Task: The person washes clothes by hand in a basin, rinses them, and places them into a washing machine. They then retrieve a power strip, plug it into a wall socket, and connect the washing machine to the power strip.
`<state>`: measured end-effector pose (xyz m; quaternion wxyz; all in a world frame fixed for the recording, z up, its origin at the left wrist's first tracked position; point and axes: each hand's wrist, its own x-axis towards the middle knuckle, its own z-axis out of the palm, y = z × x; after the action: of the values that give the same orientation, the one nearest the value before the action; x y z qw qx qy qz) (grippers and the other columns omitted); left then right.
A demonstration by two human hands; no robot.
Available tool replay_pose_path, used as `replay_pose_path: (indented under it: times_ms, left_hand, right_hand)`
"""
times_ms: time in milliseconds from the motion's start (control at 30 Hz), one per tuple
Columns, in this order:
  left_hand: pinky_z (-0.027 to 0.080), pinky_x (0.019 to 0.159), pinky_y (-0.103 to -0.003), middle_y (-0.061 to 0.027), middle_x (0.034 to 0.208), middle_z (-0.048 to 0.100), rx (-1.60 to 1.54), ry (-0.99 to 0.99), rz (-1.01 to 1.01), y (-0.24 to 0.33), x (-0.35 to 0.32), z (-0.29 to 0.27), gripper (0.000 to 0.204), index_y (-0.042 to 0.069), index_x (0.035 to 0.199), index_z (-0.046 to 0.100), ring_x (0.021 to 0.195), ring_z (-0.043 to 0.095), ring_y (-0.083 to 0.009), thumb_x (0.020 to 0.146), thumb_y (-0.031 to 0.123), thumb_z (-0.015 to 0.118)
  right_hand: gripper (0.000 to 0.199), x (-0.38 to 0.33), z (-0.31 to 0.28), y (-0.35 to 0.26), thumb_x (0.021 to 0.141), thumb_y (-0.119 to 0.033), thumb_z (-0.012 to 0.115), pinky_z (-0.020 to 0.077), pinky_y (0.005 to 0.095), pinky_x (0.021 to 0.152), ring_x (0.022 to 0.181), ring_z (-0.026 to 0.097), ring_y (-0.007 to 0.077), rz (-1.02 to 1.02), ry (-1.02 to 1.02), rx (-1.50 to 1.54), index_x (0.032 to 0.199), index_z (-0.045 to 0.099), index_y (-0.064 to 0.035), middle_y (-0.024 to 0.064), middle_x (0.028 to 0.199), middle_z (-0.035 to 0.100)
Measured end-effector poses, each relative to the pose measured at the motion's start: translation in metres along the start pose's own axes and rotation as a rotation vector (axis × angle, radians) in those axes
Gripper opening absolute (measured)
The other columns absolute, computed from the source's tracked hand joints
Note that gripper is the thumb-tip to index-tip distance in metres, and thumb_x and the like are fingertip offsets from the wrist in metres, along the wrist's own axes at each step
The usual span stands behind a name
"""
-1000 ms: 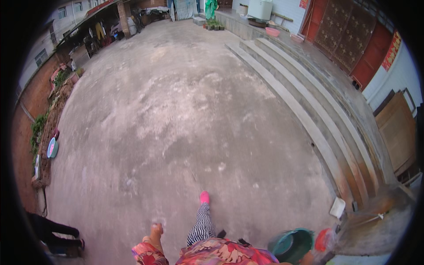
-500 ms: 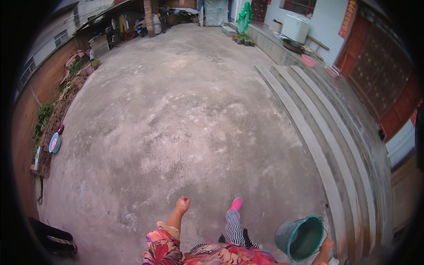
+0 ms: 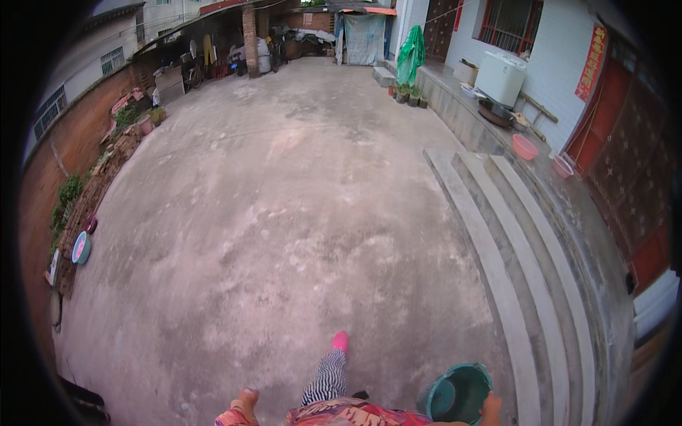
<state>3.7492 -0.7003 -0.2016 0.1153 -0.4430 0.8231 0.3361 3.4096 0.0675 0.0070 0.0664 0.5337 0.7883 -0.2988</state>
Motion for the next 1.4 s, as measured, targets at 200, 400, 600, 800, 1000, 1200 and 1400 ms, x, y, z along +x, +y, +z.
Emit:
replay_pose_path:
  times_ms: [200, 400, 600, 800, 1000, 1200, 1400]
  left_hand:
    - [0.049, 0.064, -0.044, -0.0135, 0.069, 0.065, 0.546, 0.189, 0.362, 0.167, 0.237, 0.002, 0.02, 0.01, 0.08, 0.062, 0.071, 0.064, -0.03, 0.076, 0.029, 0.062]
    - [0.049, 0.081, -0.042, -0.0193, 0.094, 0.065, -0.196, 0.046, 0.232, 0.548, 0.453, -0.043, 0.034, 0.007, 0.094, 0.065, 0.093, 0.062, -0.0356, 0.078, 0.036, 0.058]
    - [0.049, 0.079, -0.041, -0.0204, 0.093, 0.065, -0.28, 0.045, 0.384, 0.796, 0.602, -0.055, 0.032, 0.005, 0.093, 0.064, 0.09, 0.062, -0.0351, 0.08, 0.034, 0.055]
    - [0.05, 0.075, -0.041, -0.0202, 0.081, 0.065, -0.112, -0.073, 0.021, 0.79, 0.695, -0.041, 0.028, 0.005, 0.084, 0.064, 0.082, 0.063, -0.0339, 0.075, 0.031, 0.059]
    - [0.05, 0.051, -0.039, -0.007, 0.064, 0.056, -0.241, -0.258, -0.283, 0.855, 0.787, -0.046, 0.018, 0.007, 0.088, 0.057, 0.056, 0.056, -0.0198, 0.078, 0.022, 0.057]
    - [0.043, 0.04, -0.036, -0.0058, 0.056, 0.049, 0.725, -0.504, 0.555, 1.002, 1.009, -0.061, 0.011, 0.01, 0.077, 0.051, 0.047, 0.05, -0.0208, 0.081, 0.02, 0.053]
    - [0.043, 0.049, -0.027, -0.0038, 0.067, 0.056, -0.41, -0.269, 0.19, 1.35, 1.193, -0.039, 0.02, 0.003, 0.093, 0.057, 0.057, 0.051, -0.0119, 0.084, 0.021, 0.056]
  right_hand:
    - [0.043, 0.012, 0.083, -0.232, 0.088, -0.039, 0.052, 0.0504, 0.0471, 0.051, 0.075, 0.06, 0.0329, 0.001, 0.031, -0.11, 0.108, 0.054, -0.0011, 0.0164, 0.093, 0.058]
    - [0.041, 0.035, 0.177, -0.429, 0.088, -0.038, 0.05, 0.0489, 0.0466, 0.048, 0.069, 0.059, 0.0309, 0.034, -0.076, -0.195, 0.103, 0.055, -0.0008, 0.0153, 0.086, 0.058]
    - [0.039, 0.117, 0.258, -0.607, 0.088, -0.038, 0.048, 0.0475, 0.0461, 0.045, 0.063, 0.059, 0.029, 0.005, -0.158, -0.149, 0.098, 0.057, -0.0005, 0.0141, 0.079, 0.058]
    - [0.041, 0.209, 0.311, -0.761, 0.083, -0.036, 0.062, 0.0499, 0.0391, 0.041, 0.057, 0.059, 0.0286, 0.065, -0.07, -0.025, 0.09, 0.062, 0.0044, 0.0155, 0.078, 0.061]
    - [0.038, 0.286, 0.351, -0.972, 0.083, -0.033, 0.063, 0.0461, 0.0394, 0.037, 0.053, 0.057, 0.0279, 0.061, 0.055, -0.016, 0.082, 0.058, 0.0044, 0.0134, 0.069, 0.058]
    - [0.043, 0.347, 0.399, -1.186, 0.083, -0.038, 0.061, 0.0453, 0.039, 0.038, 0.046, 0.054, 0.0262, -0.026, 0.13, -0.006, 0.069, 0.059, 0.0022, 0.0122, 0.06, 0.056]
    - [0.044, 0.408, 0.423, -1.407, 0.083, -0.041, 0.058, 0.0473, 0.0385, 0.052, 0.053, 0.058, 0.026, -0.243, 0.258, -0.036, 0.072, 0.063, 0.0014, 0.0142, 0.062, 0.059]
